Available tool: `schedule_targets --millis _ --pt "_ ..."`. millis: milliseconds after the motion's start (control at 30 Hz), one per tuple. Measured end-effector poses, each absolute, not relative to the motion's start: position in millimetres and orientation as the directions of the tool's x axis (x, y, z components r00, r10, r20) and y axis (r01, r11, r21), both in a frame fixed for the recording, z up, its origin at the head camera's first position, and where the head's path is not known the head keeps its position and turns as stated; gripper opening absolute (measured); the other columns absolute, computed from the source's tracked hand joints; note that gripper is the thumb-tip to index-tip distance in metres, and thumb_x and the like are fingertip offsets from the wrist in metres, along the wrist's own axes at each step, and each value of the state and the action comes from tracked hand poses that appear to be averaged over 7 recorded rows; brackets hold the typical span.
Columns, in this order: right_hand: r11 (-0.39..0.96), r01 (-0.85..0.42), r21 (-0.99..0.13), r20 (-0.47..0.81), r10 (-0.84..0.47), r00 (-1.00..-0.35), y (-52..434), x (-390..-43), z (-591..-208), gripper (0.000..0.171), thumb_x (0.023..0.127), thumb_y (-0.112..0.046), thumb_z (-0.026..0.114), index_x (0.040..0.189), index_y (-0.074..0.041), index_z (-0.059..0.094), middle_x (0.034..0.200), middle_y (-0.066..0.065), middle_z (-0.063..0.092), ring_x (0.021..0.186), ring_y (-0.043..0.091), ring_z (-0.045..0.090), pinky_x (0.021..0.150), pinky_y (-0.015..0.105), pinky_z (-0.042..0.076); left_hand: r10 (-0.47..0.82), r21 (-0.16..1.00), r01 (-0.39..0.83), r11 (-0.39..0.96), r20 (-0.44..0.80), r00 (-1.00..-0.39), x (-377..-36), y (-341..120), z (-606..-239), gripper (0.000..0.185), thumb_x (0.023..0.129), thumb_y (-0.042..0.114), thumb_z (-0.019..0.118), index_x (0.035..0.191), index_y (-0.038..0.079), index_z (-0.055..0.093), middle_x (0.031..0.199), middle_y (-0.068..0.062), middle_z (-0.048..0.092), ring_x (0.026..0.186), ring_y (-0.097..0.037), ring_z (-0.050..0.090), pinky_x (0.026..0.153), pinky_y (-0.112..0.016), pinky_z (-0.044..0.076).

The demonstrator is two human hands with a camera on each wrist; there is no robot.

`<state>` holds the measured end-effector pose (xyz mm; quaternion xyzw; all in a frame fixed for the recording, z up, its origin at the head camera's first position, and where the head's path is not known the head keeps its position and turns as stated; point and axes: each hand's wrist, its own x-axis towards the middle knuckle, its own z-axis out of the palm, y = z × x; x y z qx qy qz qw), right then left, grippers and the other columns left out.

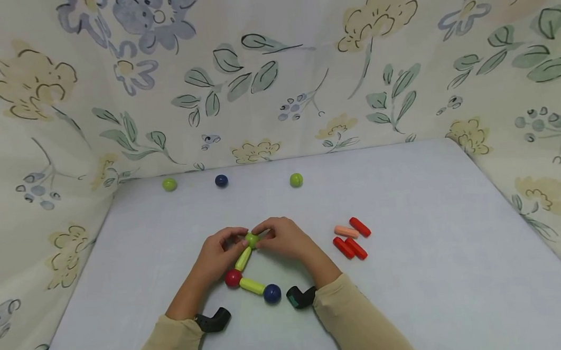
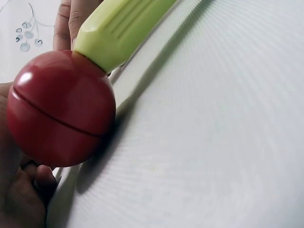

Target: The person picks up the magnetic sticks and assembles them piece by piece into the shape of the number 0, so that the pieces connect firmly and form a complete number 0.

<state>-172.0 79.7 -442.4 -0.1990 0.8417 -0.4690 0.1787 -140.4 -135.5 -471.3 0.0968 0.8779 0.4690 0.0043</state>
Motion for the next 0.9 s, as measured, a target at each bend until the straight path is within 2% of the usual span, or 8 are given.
schedule_targets --millis 233,400,500,633,767,900 --pt "0.517 -0.170 -0.839 -0.132 -0.496 -0.858 82.1 -173.3 -438.0 0.025 0.089 -0.018 0.073 0.113 -0.016 0.072 0.109 -0.002 0.071 0.092 0.010 0.065 0.082 0.032 0.053 0.195 0.826 0.180 0.534 0.087 -0.977 -138.0 -136.2 -470.9 0.032 0.090 0.024 0.072 0.121 0.020 0.070 0.096 0.003 0.066 0.074 -0.013 0.049 0.065 -0.026 0.040" --pt "0.625 -0.194 -0.756 -0.157 -0.461 -0.873 104.0 -181.9 -431.2 0.022 0.090 -0.025 0.072 0.111 -0.018 0.073 0.099 -0.006 0.068 0.088 0.012 0.059 0.078 0.030 0.050 0.196 0.829 0.179 0.529 0.087 -0.977 -136.3 -136.8 -472.0 0.032 0.090 0.022 0.072 0.122 0.021 0.070 0.101 0.005 0.068 0.085 -0.012 0.054 0.072 -0.026 0.043" --pt "0.682 -0.175 -0.710 -0.170 -0.407 -0.897 131.6 -188.0 -420.7 0.022 0.090 -0.027 0.072 0.109 -0.016 0.074 0.094 -0.002 0.066 0.086 0.016 0.056 0.075 0.031 0.047 0.199 0.829 0.186 0.527 0.092 -0.976 -136.4 -136.8 -472.2 0.031 0.090 0.020 0.072 0.121 0.020 0.070 0.100 0.005 0.067 0.086 -0.012 0.055 0.072 -0.025 0.044" --pt "0.732 -0.055 -0.679 -0.235 -0.289 -0.928 176.4 -191.0 -408.7 0.025 0.088 -0.029 0.073 0.108 -0.014 0.073 0.094 0.003 0.062 0.083 0.019 0.055 0.070 0.031 0.047 0.204 0.825 0.195 0.530 0.099 -0.974 -137.9 -136.4 -472.1 0.031 0.090 0.018 0.072 0.121 0.020 0.070 0.099 0.005 0.067 0.085 -0.013 0.055 0.070 -0.026 0.043" --pt "0.747 0.108 -0.656 -0.361 -0.185 -0.914 214.4 -186.5 -404.3 0.032 0.086 -0.031 0.073 0.112 -0.012 0.070 0.085 0.006 0.060 0.072 0.021 0.056 0.062 0.031 0.047 0.207 0.821 0.188 0.539 0.088 -0.975 -139.9 -136.1 -472.8 0.030 0.091 0.021 0.071 0.120 0.021 0.070 0.100 0.006 0.067 0.086 -0.012 0.056 0.070 -0.026 0.044" --pt "0.768 0.148 -0.623 -0.414 -0.163 -0.895 232.0 -181.7 -404.0 0.037 0.083 -0.037 0.077 0.108 -0.010 0.071 0.074 0.004 0.063 0.071 0.020 0.056 0.063 0.032 0.045 0.208 0.820 0.180 0.543 0.077 -0.975 -140.6 -135.7 -472.9 0.029 0.091 0.022 0.071 0.120 0.022 0.070 0.102 0.006 0.067 0.089 -0.012 0.057 0.073 -0.027 0.044"
